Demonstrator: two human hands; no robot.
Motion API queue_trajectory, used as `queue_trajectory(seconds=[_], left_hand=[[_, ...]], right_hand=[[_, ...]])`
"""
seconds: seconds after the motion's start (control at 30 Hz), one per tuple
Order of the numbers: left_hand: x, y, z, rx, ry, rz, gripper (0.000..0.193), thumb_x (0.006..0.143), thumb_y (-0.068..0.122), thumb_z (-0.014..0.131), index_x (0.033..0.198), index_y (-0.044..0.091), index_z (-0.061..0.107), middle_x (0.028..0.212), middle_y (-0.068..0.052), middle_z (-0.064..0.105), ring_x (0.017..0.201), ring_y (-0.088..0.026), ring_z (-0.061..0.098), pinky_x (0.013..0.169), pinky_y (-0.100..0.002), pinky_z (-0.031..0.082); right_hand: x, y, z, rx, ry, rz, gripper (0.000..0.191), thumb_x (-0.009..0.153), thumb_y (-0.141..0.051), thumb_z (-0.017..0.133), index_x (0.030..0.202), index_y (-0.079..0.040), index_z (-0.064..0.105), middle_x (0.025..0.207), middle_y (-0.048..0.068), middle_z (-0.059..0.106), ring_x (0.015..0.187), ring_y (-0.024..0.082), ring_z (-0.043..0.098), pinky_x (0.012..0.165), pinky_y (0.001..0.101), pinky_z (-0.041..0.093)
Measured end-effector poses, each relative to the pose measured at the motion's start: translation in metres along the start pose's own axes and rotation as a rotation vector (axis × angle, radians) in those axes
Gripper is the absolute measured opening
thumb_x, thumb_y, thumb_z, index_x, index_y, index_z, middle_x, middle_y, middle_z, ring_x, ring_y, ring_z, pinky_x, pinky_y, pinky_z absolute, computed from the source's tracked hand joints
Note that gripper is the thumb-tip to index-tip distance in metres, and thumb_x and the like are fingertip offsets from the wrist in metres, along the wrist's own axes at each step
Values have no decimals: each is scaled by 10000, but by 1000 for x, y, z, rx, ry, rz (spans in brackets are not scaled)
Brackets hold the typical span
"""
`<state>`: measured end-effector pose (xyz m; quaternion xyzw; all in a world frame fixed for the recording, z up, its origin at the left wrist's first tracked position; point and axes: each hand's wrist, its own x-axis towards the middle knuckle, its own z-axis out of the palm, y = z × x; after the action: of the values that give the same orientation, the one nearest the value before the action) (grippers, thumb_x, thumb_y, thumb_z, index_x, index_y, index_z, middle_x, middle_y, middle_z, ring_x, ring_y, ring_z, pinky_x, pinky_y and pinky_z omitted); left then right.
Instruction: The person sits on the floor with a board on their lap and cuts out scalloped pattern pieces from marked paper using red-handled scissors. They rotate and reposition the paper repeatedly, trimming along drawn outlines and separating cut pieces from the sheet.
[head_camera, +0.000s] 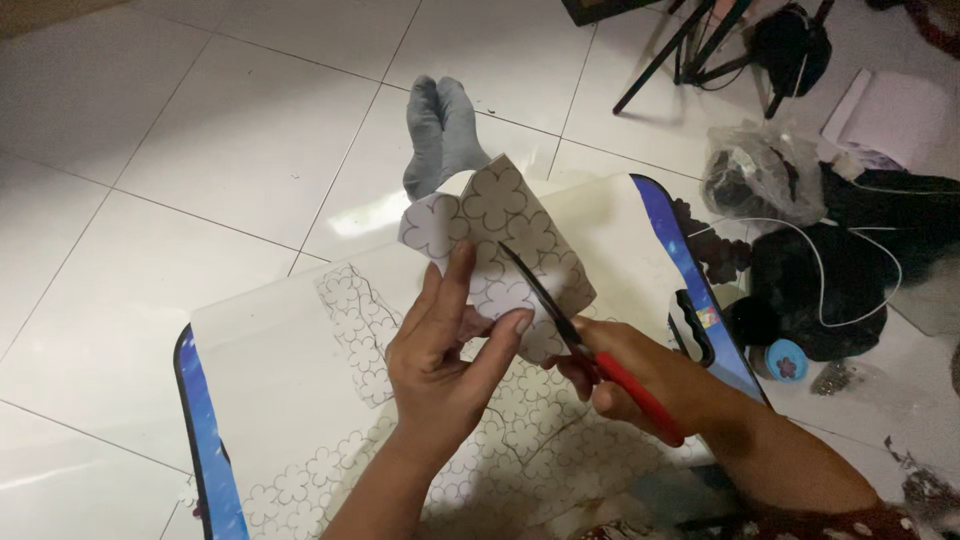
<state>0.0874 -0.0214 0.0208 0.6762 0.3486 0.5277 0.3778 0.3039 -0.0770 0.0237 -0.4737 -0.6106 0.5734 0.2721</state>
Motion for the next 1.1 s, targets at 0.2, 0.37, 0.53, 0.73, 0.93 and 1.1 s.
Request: queue_trajectory(seconds=[0.2, 0.37, 0.53, 0.73, 0.93, 1.1], left_hand=[[-6, -10, 2, 1, 35, 90, 746, 892, 28, 844, 1536, 9, 469, 964, -63, 677, 828, -69, 627, 687, -217, 555], [-7, -13, 4, -137, 18, 59, 776, 932, -13, 804, 1592, 39, 401, 1165, -124, 664, 880, -69, 658, 724, -222, 607], [-8, -13, 4, -285, 1, -27, 790, 934, -48, 765, 1603, 61, 360, 1406, -206, 598, 927, -90, 736, 774, -245, 658], [-5, -19, -3, -273, -21, 15, 834, 894, -46, 793, 1597, 70, 358, 1479, -184, 582, 824, -49, 690, 698, -214, 616], [0, -15, -7, -175, -36, 24, 845, 871, -43, 831, 1595, 34, 404, 1250, -135, 707, 882, -58, 623, 773, -212, 545], [3, -11, -8, -87, -5, 3, 733, 853, -37, 831, 1508, -16, 502, 925, -78, 664, 788, -70, 587, 1031, -280, 493]], right_hand=[[4, 0, 3, 76, -28, -4, 987, 740, -965, 458, 1019, -31, 610, 706, -16, 526, 606, 102, 492, 529, 260, 418], [4, 2, 4, 69, 5, 34, 951, 713, -987, 449, 881, -60, 577, 661, -43, 496, 571, 90, 472, 493, 262, 382], [2, 6, 4, 65, 10, 66, 922, 692, -981, 465, 857, -79, 564, 651, -44, 487, 543, 87, 462, 464, 268, 364], [4, 10, 4, 95, 9, 43, 888, 679, -959, 551, 823, -83, 563, 665, -47, 505, 557, 72, 488, 460, 255, 390], [1, 13, -4, 117, 42, 41, 843, 674, -915, 640, 763, -81, 551, 611, -45, 479, 520, 61, 490, 431, 234, 387], [4, 19, -2, 113, 57, 68, 778, 682, -869, 648, 767, -100, 564, 547, -59, 508, 427, 58, 539, 364, 225, 441]])
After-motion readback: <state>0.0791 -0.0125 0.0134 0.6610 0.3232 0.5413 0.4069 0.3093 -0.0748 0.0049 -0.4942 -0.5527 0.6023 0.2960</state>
